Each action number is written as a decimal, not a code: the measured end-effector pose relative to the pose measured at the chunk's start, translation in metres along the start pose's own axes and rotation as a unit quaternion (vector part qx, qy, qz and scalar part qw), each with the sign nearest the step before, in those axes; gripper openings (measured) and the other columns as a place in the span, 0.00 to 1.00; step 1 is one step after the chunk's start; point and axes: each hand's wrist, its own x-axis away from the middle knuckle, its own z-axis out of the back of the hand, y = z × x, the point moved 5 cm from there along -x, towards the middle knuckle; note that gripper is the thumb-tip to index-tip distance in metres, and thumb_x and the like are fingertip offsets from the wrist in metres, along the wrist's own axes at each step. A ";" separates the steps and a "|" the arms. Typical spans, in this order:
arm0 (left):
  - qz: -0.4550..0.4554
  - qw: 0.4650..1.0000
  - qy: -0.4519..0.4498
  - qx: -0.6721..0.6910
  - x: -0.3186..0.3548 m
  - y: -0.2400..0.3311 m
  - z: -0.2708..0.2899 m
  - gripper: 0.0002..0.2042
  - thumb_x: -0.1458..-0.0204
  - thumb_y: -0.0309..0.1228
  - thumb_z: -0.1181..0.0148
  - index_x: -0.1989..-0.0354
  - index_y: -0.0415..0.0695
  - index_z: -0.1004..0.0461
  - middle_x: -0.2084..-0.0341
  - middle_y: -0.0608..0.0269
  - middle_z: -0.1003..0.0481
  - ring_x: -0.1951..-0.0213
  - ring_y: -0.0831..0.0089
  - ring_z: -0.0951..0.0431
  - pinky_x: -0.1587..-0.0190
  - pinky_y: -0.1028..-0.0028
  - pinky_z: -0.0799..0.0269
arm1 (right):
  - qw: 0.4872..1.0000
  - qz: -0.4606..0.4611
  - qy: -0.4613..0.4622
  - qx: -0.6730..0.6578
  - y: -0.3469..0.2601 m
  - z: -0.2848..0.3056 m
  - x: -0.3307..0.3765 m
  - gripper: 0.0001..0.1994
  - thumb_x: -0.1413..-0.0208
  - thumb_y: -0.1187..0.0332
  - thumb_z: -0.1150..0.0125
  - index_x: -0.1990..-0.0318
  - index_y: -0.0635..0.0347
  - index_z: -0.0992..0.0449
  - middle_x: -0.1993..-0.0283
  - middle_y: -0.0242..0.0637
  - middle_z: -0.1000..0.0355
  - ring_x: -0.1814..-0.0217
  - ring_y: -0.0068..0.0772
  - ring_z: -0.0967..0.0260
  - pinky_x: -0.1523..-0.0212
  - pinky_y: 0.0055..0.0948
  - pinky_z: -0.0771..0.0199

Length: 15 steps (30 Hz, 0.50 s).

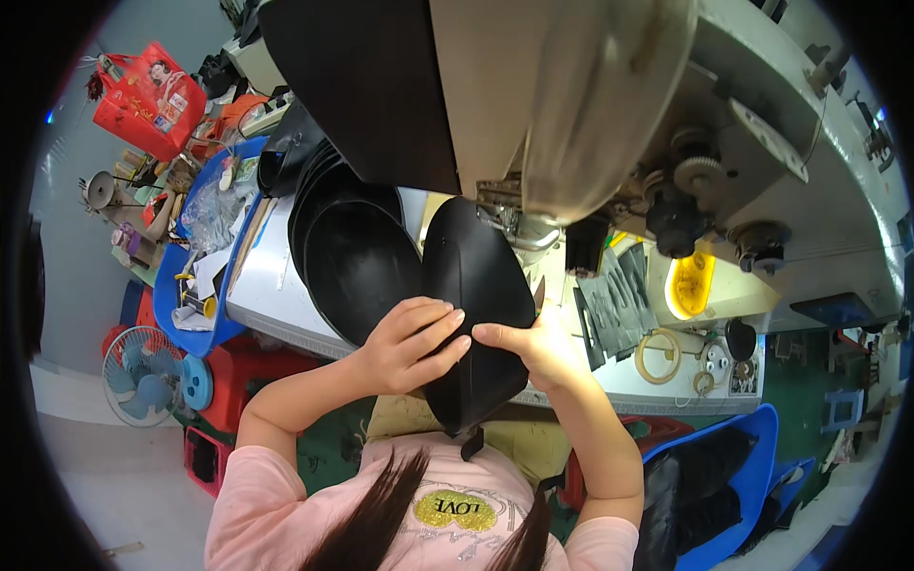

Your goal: The person operates an industrial sewing machine to stitch a black strap onto the upper part of a black shoe. They repeatedly guide the shoe under the needle, feed the material through the machine, and inspect the seam after each pass. The person handles multiple shoes from a stack on the table, performing the same attachment process on each unit.

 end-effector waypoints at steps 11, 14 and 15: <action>0.019 0.998 0.054 0.040 -0.034 -0.064 -0.023 0.14 0.73 0.19 0.44 0.71 0.38 0.28 0.66 0.55 0.30 0.63 0.61 0.30 0.64 0.68 0.31 | 0.995 0.054 0.087 0.010 -0.003 0.048 -0.008 0.12 0.64 0.70 0.33 0.74 0.58 0.33 0.84 0.25 0.40 0.86 0.14 0.47 0.86 0.14 0.50; 0.047 0.996 0.052 0.056 -0.040 -0.070 -0.024 0.14 0.72 0.19 0.43 0.70 0.40 0.28 0.67 0.57 0.30 0.63 0.62 0.30 0.64 0.70 0.32 | 0.992 0.047 0.098 0.070 -0.011 0.059 -0.013 0.14 0.64 0.71 0.34 0.71 0.59 0.34 0.80 0.27 0.38 0.84 0.15 0.43 0.86 0.13 0.46; 0.061 0.995 0.050 0.063 -0.040 -0.073 -0.025 0.14 0.71 0.19 0.43 0.70 0.41 0.28 0.68 0.58 0.30 0.63 0.62 0.30 0.64 0.71 0.32 | 0.989 0.033 0.134 0.044 -0.010 0.060 -0.014 0.16 0.64 0.73 0.34 0.67 0.61 0.35 0.77 0.28 0.36 0.81 0.17 0.39 0.83 0.14 0.39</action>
